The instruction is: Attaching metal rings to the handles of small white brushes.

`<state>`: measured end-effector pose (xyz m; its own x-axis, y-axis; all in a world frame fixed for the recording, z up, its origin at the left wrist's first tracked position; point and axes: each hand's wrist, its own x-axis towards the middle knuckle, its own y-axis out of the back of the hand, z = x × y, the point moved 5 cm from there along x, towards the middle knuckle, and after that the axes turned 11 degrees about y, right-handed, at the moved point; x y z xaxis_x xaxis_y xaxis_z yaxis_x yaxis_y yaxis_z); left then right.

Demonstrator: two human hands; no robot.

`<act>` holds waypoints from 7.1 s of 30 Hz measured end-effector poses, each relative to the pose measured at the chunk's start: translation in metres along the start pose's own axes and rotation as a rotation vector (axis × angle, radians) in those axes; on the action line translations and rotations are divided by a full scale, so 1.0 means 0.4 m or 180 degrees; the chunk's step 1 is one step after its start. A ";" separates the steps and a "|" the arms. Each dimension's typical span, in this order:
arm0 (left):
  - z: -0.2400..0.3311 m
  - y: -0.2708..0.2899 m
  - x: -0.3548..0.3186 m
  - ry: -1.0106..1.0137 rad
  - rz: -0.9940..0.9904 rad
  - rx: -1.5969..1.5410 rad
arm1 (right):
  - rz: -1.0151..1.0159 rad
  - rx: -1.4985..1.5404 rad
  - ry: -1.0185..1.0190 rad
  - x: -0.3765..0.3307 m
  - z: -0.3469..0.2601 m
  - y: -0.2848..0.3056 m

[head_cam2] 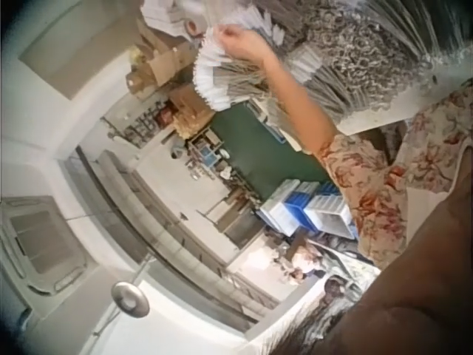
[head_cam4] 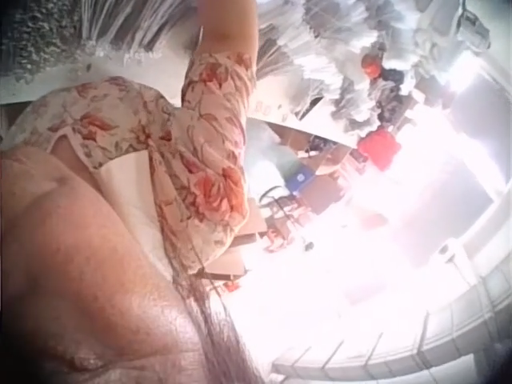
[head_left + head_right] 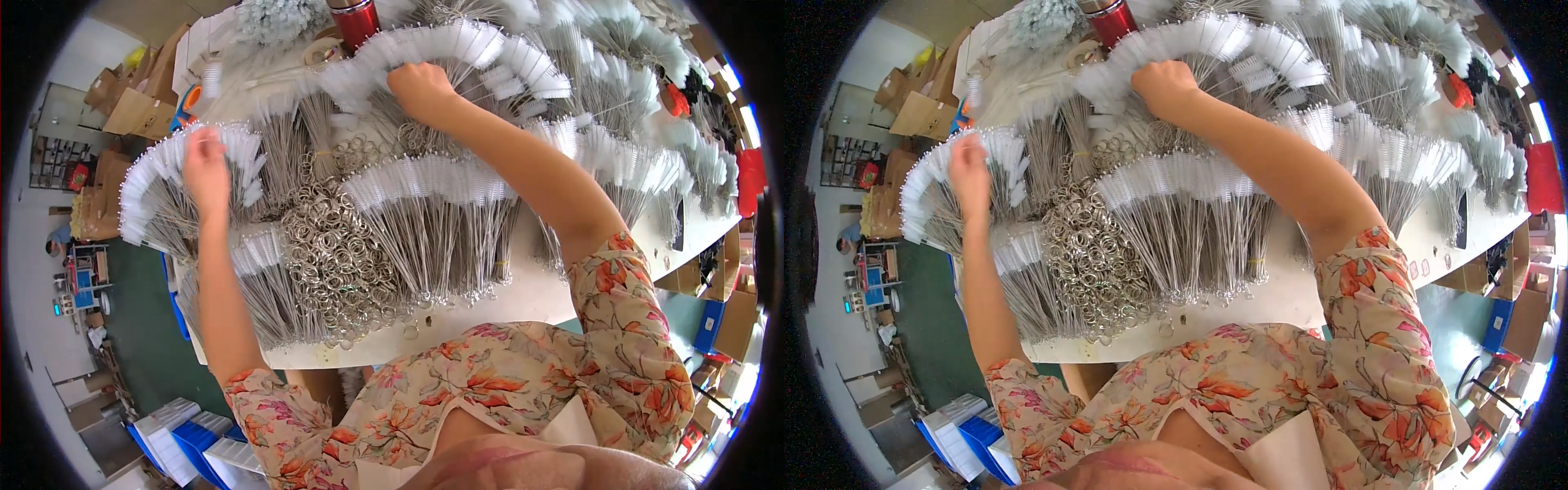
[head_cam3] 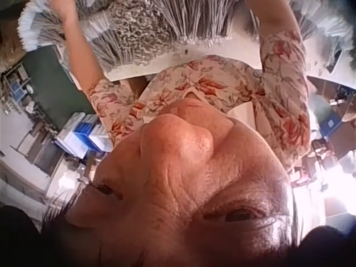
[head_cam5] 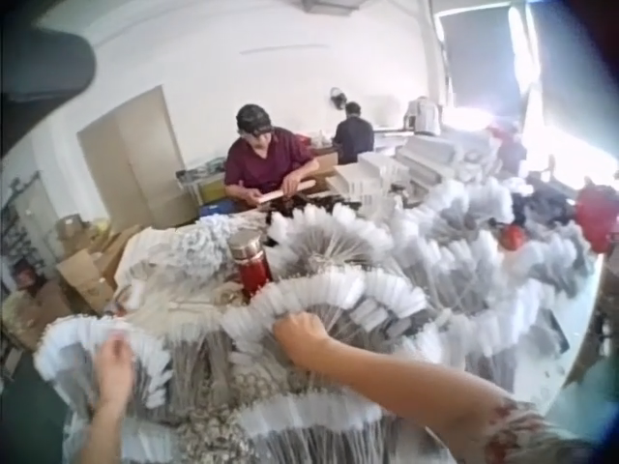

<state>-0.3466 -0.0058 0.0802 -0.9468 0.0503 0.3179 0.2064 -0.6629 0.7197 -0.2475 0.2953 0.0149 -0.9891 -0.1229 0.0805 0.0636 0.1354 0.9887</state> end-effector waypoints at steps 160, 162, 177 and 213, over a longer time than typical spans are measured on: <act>0.138 -0.032 -0.661 -0.0222 -0.1477 -0.1635 | 0.0665 0.4693 -0.0042 -0.516 -0.362 -0.044; 0.140 -0.030 -0.679 -0.0476 -0.1297 -0.1493 | 0.0387 0.4960 -0.0033 -0.520 -0.379 -0.039; 0.140 0.016 -0.737 0.0187 -0.2499 -0.2838 | 0.2594 0.1037 0.2230 -0.629 -0.461 0.031; -0.213 -0.013 -0.499 0.0468 -0.1005 0.1851 | 0.1277 0.1373 0.1836 -0.702 -0.453 -0.233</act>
<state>-0.1797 -0.0762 -0.0397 -0.9987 0.0461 -0.0199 -0.0254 -0.1213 0.9923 0.0483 0.1391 -0.0771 -0.6712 -0.4546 0.5855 0.2251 0.6276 0.7453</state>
